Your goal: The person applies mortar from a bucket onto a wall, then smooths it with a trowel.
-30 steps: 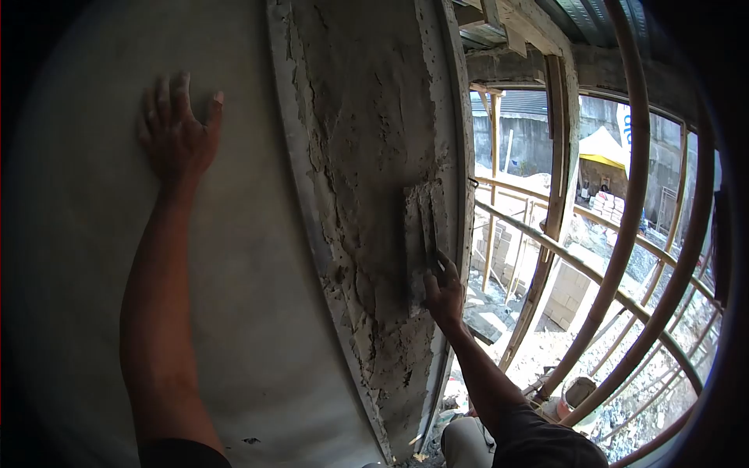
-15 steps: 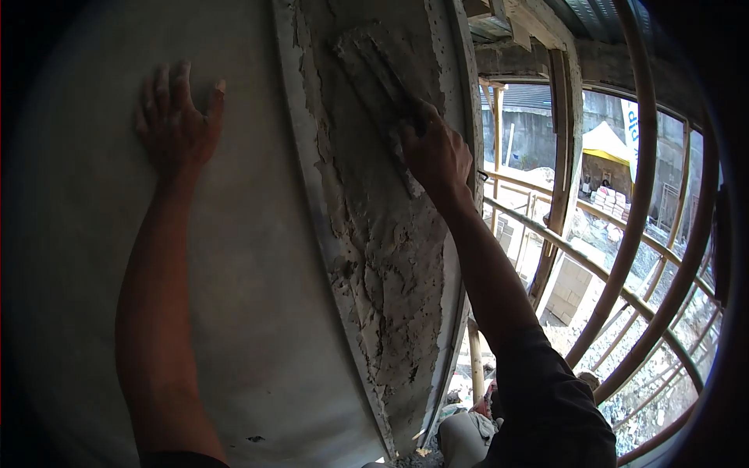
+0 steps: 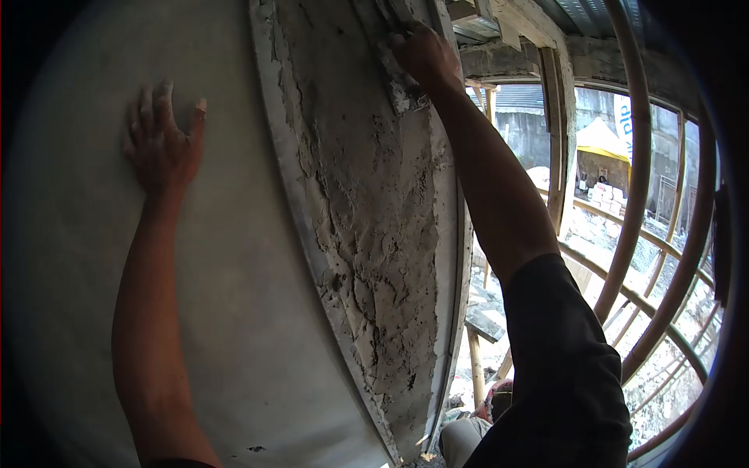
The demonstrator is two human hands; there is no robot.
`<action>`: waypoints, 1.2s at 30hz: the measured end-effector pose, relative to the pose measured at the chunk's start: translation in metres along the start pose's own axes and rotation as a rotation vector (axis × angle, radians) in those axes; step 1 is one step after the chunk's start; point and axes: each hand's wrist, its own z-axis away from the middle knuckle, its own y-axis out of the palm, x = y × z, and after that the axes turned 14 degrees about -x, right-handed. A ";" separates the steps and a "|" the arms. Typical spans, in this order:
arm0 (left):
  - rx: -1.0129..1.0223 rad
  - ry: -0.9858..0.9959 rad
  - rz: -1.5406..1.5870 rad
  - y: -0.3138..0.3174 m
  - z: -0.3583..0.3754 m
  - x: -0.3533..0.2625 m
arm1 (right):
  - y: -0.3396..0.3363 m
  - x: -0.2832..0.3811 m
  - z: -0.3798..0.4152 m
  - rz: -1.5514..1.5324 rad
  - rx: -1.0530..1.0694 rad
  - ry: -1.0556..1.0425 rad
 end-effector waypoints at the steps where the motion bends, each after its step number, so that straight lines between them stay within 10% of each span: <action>1: 0.008 -0.002 -0.004 -0.001 -0.001 -0.002 | 0.001 -0.007 0.000 -0.017 -0.006 0.028; 16: -0.046 0.014 0.021 -0.008 -0.006 -0.005 | -0.078 -0.134 0.372 -0.424 0.284 0.521; 28: 0.021 -0.005 0.005 -0.006 -0.002 -0.005 | -0.005 -0.082 0.096 -0.402 0.093 0.268; 36: 0.064 -0.027 -0.011 -0.014 -0.006 -0.011 | -0.026 -0.059 0.145 -0.369 0.261 0.154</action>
